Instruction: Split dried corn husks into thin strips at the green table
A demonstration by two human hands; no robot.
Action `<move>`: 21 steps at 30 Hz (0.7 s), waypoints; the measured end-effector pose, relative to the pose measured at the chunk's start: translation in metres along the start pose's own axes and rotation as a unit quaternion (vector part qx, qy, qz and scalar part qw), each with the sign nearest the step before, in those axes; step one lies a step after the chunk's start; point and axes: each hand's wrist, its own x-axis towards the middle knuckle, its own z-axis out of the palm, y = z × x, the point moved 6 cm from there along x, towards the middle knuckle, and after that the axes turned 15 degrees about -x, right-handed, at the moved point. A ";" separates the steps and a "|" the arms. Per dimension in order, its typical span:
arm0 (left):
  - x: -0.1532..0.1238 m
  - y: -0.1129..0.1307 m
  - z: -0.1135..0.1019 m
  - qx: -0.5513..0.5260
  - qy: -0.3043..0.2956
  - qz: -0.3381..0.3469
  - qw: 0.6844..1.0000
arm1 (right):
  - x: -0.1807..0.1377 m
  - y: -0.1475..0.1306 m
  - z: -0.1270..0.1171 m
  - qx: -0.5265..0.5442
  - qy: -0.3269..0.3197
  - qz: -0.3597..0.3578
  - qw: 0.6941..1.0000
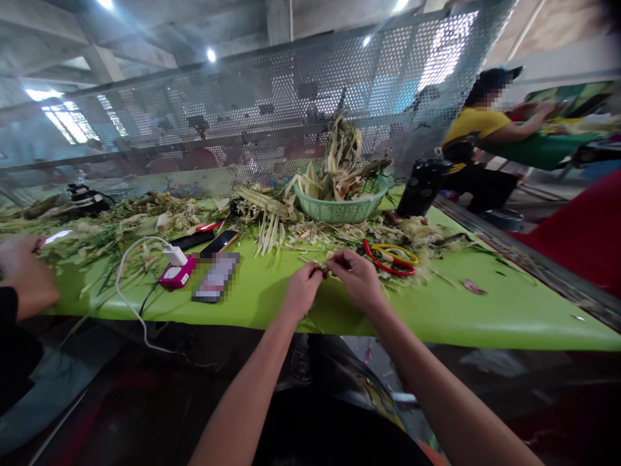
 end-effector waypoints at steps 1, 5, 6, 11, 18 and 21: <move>0.000 0.000 -0.001 0.024 0.011 0.003 1.000 | 0.000 0.000 0.000 -0.011 0.000 -0.005 1.000; 0.001 -0.001 -0.001 -0.007 -0.004 0.000 1.000 | 0.004 0.002 -0.001 0.009 0.012 0.007 1.000; 0.001 -0.003 -0.001 -0.046 -0.012 -0.010 0.999 | 0.005 0.003 -0.002 0.026 0.018 0.019 0.999; -0.004 -0.012 -0.007 -0.183 0.021 -0.083 0.979 | 0.008 0.014 -0.006 0.107 0.045 0.076 0.990; 0.001 -0.016 0.001 -0.174 -0.029 -0.053 0.983 | 0.007 0.014 -0.007 0.127 0.052 0.081 0.987; 0.002 -0.012 0.001 -0.158 -0.032 -0.024 0.987 | 0.007 0.013 -0.006 0.142 0.046 0.090 0.985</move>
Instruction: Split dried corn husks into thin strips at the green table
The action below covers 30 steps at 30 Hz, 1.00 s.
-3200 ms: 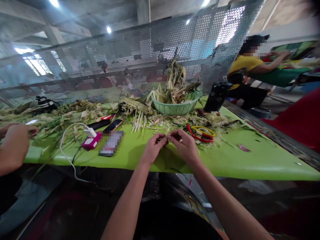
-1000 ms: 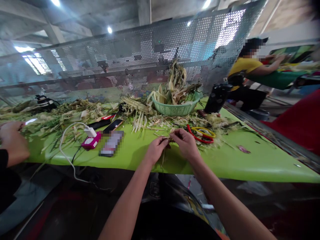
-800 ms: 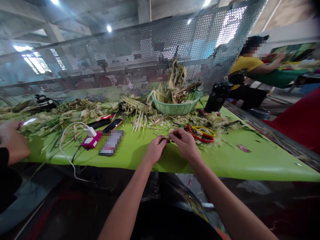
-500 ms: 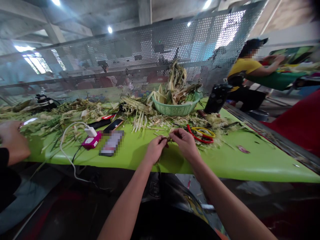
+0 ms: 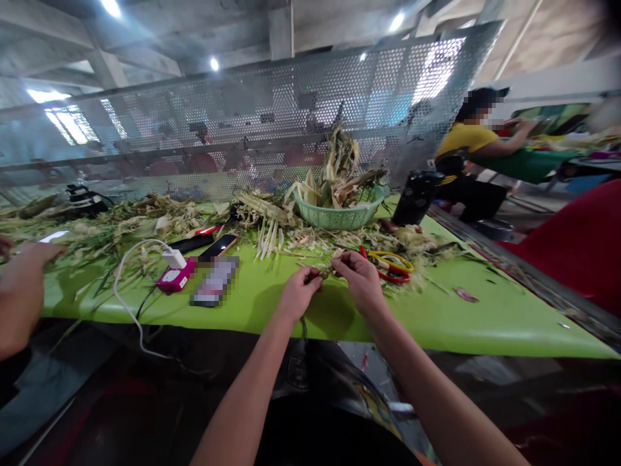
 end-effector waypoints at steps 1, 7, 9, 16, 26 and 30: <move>-0.001 0.002 0.001 0.023 -0.002 0.012 1.000 | 0.000 0.000 0.000 0.004 0.000 0.006 1.000; -0.005 0.008 0.006 0.123 -0.027 0.042 0.991 | 0.001 0.006 -0.005 0.025 0.010 0.034 0.999; -0.005 0.004 0.006 0.094 -0.031 0.027 0.995 | 0.002 0.006 -0.007 0.025 0.019 0.028 0.999; -0.002 0.003 0.005 0.049 -0.007 0.014 0.999 | -0.002 -0.005 -0.001 -0.043 0.005 -0.025 0.999; -0.003 0.008 0.005 0.134 0.017 0.057 0.989 | -0.004 -0.007 0.002 -0.025 -0.013 -0.026 0.999; -0.005 0.012 0.007 0.153 0.011 0.066 0.986 | -0.003 -0.004 -0.001 -0.035 -0.001 -0.024 0.999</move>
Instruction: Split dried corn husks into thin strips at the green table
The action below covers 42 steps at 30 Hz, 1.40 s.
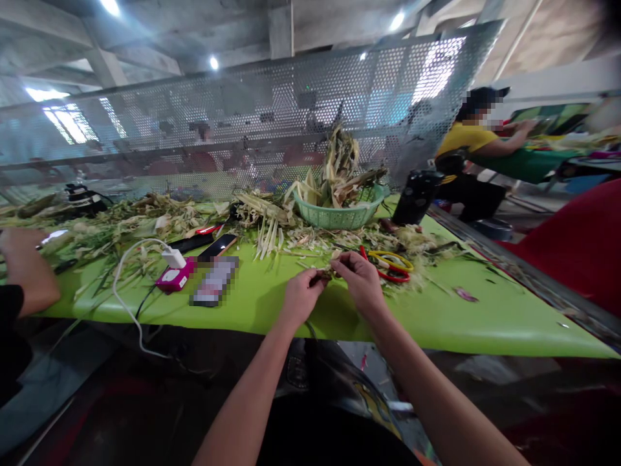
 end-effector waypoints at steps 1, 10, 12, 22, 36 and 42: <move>0.000 0.001 0.001 -0.012 -0.007 -0.005 1.000 | 0.000 0.000 0.000 -0.005 0.002 -0.002 1.000; 0.000 -0.001 0.000 -0.044 0.009 -0.021 0.999 | -0.003 -0.011 0.002 -0.046 -0.011 -0.035 0.998; 0.000 -0.001 0.000 -0.042 0.013 -0.021 0.999 | -0.003 -0.012 0.003 -0.049 -0.016 -0.038 0.998; -0.001 -0.006 -0.006 -0.003 0.037 -0.033 0.999 | -0.004 -0.014 0.006 -0.055 -0.033 -0.044 0.997; 0.004 -0.010 -0.013 -0.123 0.073 -0.057 0.988 | -0.004 -0.004 0.007 -0.061 -0.050 -0.032 0.996; 0.004 -0.012 -0.016 -0.099 0.096 -0.058 0.989 | -0.005 -0.009 0.002 -0.121 -0.008 -0.062 0.991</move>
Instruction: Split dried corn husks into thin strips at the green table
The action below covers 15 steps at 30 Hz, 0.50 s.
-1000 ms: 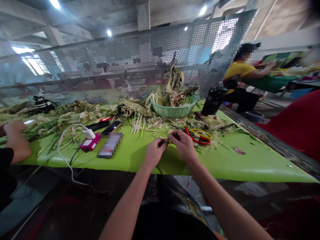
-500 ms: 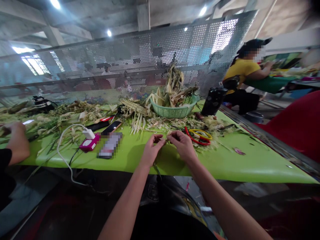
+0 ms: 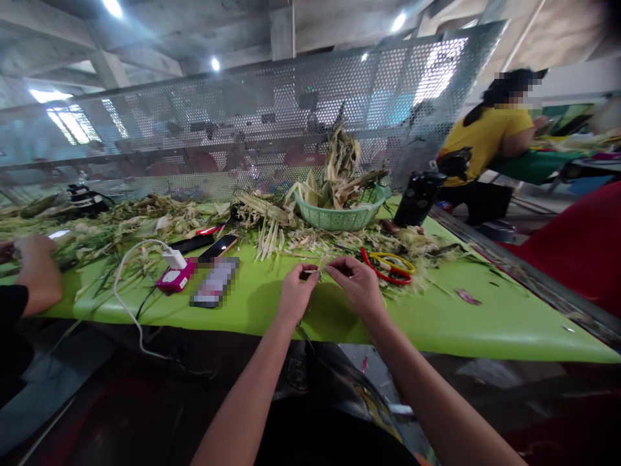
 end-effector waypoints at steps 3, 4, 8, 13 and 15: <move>0.000 0.002 0.001 0.013 -0.002 0.012 1.000 | -0.001 -0.006 -0.001 -0.020 0.013 -0.033 0.999; 0.000 0.002 0.002 0.014 -0.004 0.014 1.000 | -0.002 -0.007 -0.002 -0.029 0.017 -0.045 0.998; 0.000 0.003 0.004 0.006 -0.019 0.018 1.000 | -0.003 -0.011 -0.001 -0.067 0.028 -0.082 0.994; -0.002 0.006 0.006 -0.025 -0.037 0.029 0.999 | -0.002 -0.012 -0.002 -0.080 0.036 -0.095 0.992; -0.003 0.007 0.008 -0.052 -0.044 0.021 0.997 | -0.002 -0.013 -0.002 -0.082 0.038 -0.095 0.991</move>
